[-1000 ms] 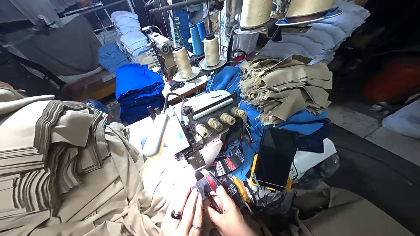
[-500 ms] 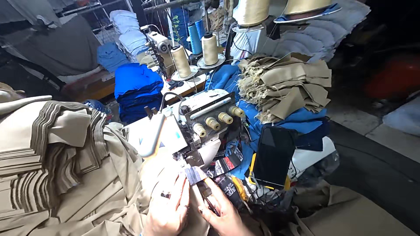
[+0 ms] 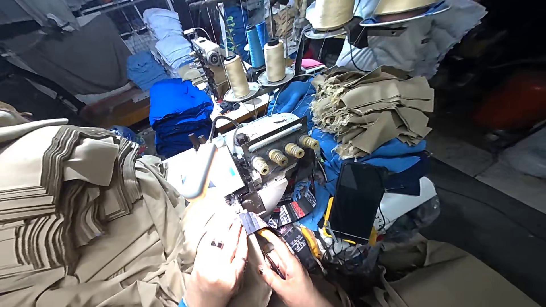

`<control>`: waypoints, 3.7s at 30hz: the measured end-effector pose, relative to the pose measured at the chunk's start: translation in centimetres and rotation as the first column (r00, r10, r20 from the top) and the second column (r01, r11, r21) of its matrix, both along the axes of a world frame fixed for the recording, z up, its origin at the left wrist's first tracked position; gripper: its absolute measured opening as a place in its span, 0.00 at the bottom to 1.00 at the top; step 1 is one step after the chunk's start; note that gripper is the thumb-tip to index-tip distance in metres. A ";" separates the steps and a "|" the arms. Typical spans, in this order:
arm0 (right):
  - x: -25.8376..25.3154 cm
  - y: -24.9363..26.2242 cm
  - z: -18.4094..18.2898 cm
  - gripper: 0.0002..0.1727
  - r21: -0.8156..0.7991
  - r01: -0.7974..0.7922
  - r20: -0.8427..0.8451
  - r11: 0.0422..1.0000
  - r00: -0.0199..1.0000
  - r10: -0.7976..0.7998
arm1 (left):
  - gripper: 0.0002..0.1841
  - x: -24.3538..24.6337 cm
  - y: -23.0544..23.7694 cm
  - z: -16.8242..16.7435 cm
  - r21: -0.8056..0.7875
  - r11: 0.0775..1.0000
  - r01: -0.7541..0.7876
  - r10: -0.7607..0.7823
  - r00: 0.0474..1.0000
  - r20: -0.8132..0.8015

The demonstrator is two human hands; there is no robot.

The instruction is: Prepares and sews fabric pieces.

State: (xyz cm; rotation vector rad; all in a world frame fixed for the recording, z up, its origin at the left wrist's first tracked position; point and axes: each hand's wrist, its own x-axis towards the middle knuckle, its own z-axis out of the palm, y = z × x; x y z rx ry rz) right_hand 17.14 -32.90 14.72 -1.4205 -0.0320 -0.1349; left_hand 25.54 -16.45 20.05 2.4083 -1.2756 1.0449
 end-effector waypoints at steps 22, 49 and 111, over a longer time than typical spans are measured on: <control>0.5 0.8 0.5 0.19 -0.016 0.056 0.029 0.998 0.998 -0.056 | 0.15 1.0 0.5 -1.8 -0.144 0.989 -0.035 0.012 0.988 -0.156; 1.0 -2.8 2.7 0.28 -0.793 -0.077 -0.009 0.604 0.993 0.115 | 0.39 -5.9 3.3 -1.9 -0.710 0.453 -0.539 -0.187 0.721 -0.667; -0.6 -1.2 5.0 0.22 -0.105 0.036 0.098 0.994 0.995 -0.026 | 0.05 -5.3 7.3 2.9 -0.811 0.369 -0.453 -0.305 0.766 -0.566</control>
